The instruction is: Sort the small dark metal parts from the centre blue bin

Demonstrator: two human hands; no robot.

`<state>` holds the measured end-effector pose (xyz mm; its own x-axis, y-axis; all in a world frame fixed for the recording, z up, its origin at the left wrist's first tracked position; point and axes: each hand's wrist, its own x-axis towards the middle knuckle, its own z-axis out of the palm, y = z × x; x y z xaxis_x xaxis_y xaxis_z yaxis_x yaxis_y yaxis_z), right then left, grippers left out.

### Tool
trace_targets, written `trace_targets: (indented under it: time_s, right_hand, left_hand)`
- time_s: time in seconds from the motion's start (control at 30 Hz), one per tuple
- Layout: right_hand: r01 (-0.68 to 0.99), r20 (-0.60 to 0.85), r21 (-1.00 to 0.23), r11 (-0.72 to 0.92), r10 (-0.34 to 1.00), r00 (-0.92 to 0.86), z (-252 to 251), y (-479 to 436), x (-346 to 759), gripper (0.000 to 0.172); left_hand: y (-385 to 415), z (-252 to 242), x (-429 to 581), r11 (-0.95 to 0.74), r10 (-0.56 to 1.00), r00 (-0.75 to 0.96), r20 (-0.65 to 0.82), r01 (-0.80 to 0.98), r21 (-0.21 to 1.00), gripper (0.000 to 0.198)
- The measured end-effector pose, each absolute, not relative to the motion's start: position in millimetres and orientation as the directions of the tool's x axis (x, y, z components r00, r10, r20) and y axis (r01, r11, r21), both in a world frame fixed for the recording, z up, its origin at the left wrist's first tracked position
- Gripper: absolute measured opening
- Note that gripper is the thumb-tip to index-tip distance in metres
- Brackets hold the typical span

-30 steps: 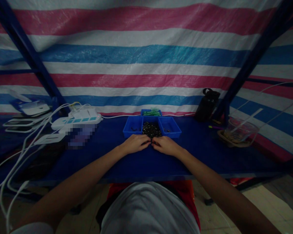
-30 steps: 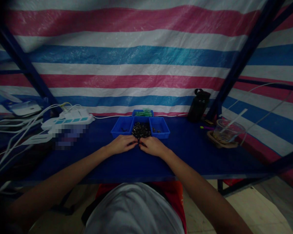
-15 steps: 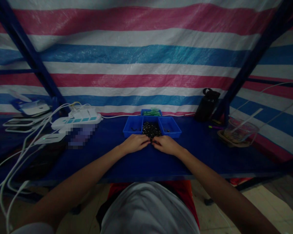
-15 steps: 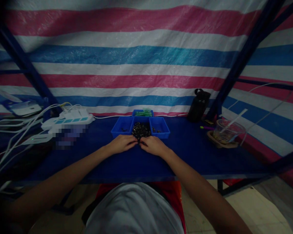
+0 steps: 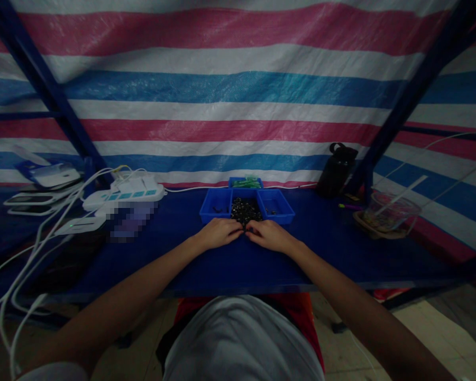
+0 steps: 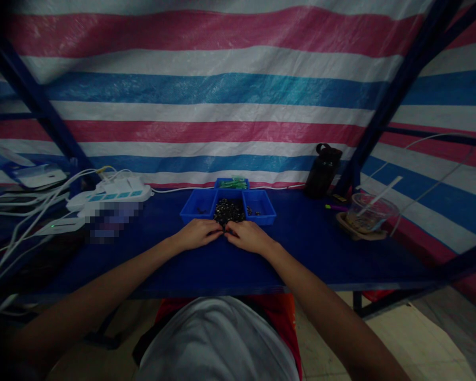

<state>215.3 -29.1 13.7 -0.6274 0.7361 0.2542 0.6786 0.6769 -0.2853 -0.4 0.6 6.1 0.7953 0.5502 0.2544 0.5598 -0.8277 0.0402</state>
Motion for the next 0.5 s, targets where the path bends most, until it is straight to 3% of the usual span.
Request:
trace_targets:
  time_s: [0.5]
  right_hand:
    - [0.697,0.238,-0.273,0.663,0.749,-0.619,11.2,-26.5,215.8,0.016]
  left_hand:
    - [2.0,4.0,-1.0,-0.828,0.551,0.793,0.259,0.560,0.046,0.020]
